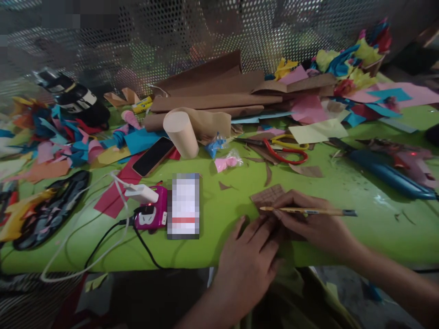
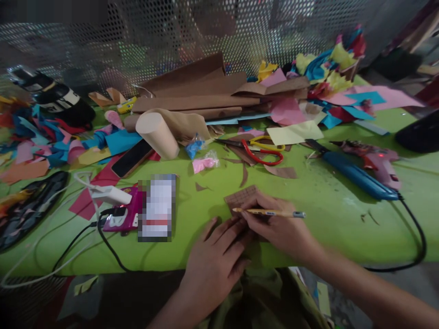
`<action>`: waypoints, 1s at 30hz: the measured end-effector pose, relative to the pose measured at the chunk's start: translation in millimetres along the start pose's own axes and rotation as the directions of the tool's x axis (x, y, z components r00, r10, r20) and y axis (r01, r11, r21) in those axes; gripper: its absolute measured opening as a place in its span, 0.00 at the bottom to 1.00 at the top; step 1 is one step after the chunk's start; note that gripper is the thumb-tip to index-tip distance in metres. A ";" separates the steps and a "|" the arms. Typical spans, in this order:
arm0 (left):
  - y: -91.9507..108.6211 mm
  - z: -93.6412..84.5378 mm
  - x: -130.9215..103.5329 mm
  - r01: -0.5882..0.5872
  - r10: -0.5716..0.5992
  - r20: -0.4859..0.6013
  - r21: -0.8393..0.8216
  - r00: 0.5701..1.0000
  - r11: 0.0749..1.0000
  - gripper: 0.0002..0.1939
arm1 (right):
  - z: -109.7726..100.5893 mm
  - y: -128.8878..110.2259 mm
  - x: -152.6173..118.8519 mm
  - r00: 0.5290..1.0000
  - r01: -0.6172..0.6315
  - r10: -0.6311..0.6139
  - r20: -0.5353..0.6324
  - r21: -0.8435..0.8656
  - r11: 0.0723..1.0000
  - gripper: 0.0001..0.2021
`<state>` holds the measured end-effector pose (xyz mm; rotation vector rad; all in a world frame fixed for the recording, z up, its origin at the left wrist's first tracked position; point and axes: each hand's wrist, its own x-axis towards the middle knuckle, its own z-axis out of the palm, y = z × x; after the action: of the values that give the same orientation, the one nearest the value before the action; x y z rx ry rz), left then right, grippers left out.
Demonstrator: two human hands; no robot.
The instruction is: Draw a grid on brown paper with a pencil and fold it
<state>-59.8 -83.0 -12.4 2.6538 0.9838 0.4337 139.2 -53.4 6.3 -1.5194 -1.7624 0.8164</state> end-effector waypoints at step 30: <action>1.0 2.8 -0.8 0.002 -0.001 -0.057 0.016 0.998 1.000 0.21 | -19.2 11.3 -12.7 0.981 -0.020 0.034 -0.192 0.073 0.997 0.05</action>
<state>-58.7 -84.6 -14.7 2.6682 1.0103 0.5060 162.7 -63.8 7.4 -1.5244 -1.5589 0.7109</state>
